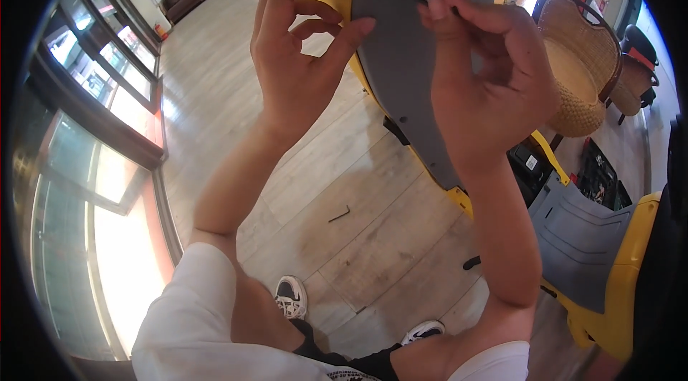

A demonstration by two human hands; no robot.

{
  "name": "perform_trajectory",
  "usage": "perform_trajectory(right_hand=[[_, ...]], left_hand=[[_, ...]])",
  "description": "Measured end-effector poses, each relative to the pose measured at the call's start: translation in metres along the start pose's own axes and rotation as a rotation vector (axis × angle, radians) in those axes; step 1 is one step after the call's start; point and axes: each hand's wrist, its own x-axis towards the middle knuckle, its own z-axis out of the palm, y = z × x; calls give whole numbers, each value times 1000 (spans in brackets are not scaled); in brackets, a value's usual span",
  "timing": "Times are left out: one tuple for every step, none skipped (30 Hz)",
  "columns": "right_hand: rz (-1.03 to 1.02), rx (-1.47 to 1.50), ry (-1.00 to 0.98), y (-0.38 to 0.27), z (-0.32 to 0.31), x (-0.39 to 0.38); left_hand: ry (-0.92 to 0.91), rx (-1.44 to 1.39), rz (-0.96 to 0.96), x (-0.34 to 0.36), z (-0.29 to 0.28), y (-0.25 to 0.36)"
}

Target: Using hex keys to remove and re-install screws on the plastic housing of a yellow electric scooter.

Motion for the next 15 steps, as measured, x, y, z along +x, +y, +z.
perform_trajectory(right_hand=[[39, 26, -3, 0, 0, -1], [65, 95, 11, 0, 1, -3], [76, 52, -4, 1, 2, -4], [96, 124, 85, 2, 6, -5], [95, 169, 134, 3, 7, -7], [105, 213, 180, 4, 9, -8], [34, 140, 142, 4, 8, -9], [-41, 76, 138, 5, 8, -11], [-40, 64, 104, 5, 7, -12], [-56, 51, 93, 5, 5, -14], [-84, 49, 98, 6, 4, -15], [-73, 33, 81, 6, 4, -16], [-75, 35, 89, 7, 3, -17], [-76, 38, 98, 7, 4, -19], [-75, 38, 97, 7, 4, -20]], left_hand=[[1, -8, 2, -1, 0, 0], [1, -3, -1, -1, 0, 0], [1, 2, -4, -1, 0, 0], [1, 3, -3, -2, 1, 0], [11, 19, 10, -2, 1, 0], [17, 42, 21, -1, 2, 0], [25, 39, 42, -1, 2, 0], [25, 62, 59, -1, 2, 0], [23, 86, 73, -1, 2, 0], [25, 79, 76, -1, 3, 0], [30, 85, 94, -1, 3, 0], [33, 93, 111, -1, 4, -1], [33, 90, 109, -1, 4, -1], [41, 75, 116, -2, 5, -2], [44, 69, 117, -2, 5, -2]])
